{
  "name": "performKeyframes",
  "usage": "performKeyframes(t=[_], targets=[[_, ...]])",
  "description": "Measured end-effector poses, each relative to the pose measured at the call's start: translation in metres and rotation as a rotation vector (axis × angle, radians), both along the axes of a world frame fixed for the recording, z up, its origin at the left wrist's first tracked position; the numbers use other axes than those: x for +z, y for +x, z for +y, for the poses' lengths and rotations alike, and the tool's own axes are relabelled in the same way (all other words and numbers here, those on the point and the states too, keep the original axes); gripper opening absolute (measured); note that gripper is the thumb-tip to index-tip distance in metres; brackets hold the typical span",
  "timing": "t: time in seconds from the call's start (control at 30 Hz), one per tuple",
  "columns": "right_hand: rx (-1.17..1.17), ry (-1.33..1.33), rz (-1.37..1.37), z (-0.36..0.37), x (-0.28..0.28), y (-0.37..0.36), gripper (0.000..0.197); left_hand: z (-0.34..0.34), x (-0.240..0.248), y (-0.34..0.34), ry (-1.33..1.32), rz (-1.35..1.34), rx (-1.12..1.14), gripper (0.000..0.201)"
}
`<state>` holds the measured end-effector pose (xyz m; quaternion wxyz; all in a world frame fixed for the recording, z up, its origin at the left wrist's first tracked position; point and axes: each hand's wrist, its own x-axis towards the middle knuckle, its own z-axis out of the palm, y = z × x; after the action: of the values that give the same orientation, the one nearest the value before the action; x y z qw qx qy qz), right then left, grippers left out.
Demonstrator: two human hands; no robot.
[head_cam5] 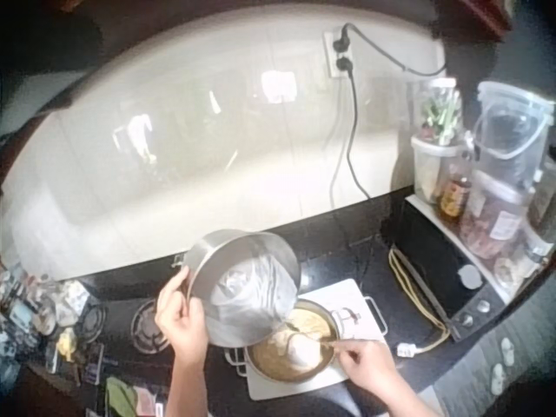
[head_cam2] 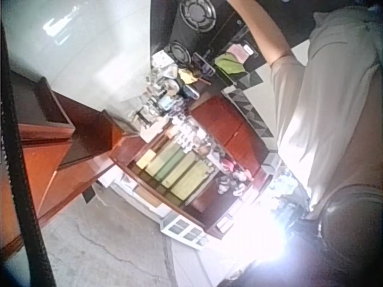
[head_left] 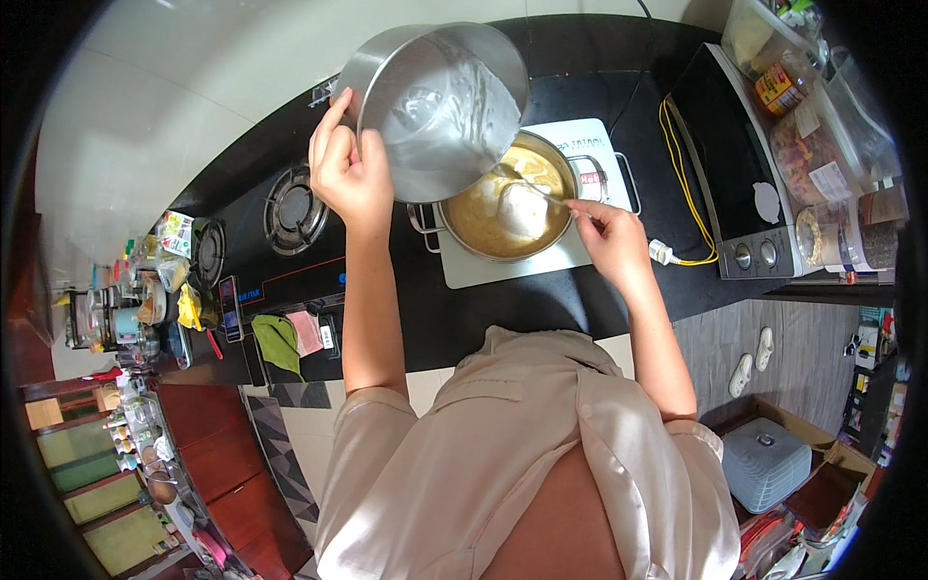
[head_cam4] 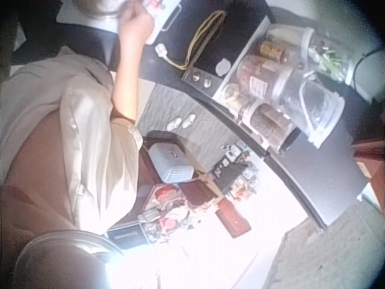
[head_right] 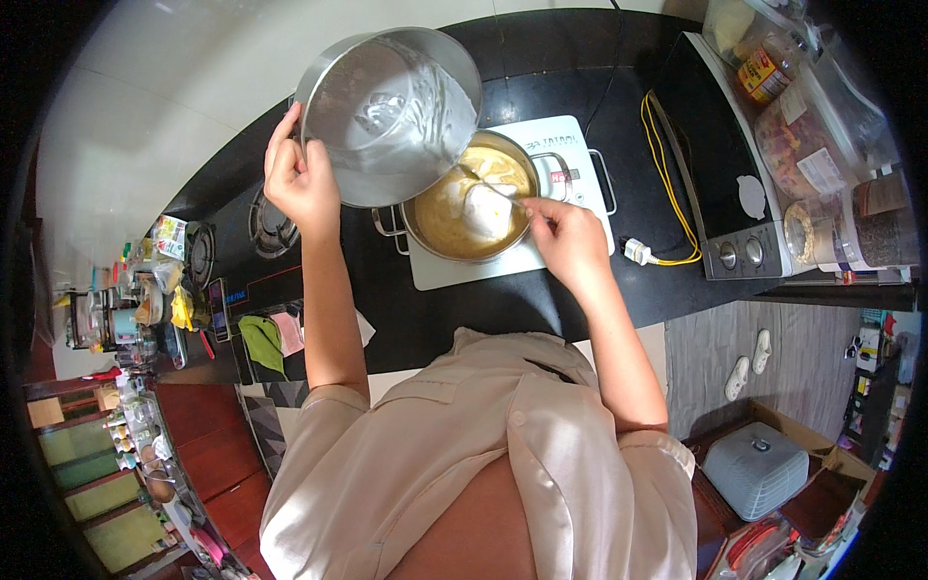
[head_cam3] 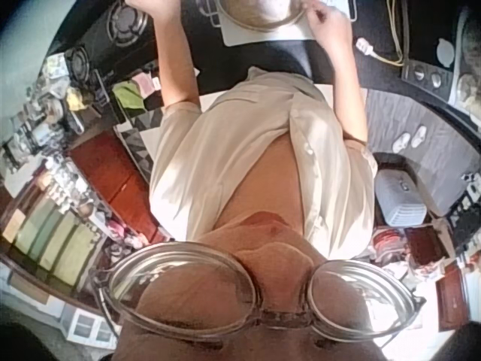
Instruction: The person stirs a dark sauce in a pot on a portable induction burner with a spoon, then pours a white liquid from a metal pot into the sauce and continues to stir the mixture.
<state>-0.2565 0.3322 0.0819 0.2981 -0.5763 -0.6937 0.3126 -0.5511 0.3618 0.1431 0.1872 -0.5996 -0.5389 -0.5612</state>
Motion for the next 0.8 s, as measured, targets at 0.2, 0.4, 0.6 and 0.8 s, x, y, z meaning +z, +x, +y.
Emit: performKeyframes(t=[0.2,0.4,0.6,0.8], targets=[[0.087,-0.026,0.07,-0.014,0.002,0.001,0.019,0.011,-0.009,-0.01,0.032,-0.25,-0.051,0.032],[-0.008,-0.045,0.073,-0.015,0.0,0.03,0.019,0.021,-0.041,-0.062,0.012,-0.781,-0.225,0.035],[-0.027,-0.078,0.025,-0.019,0.002,0.046,0.018,0.013,-0.056,-0.086,-0.04,-1.082,-0.242,0.036],[0.008,-0.048,-0.036,-0.015,0.003,0.045,0.021,0.01,-0.054,-0.089,-0.048,-1.222,-0.275,0.034]])
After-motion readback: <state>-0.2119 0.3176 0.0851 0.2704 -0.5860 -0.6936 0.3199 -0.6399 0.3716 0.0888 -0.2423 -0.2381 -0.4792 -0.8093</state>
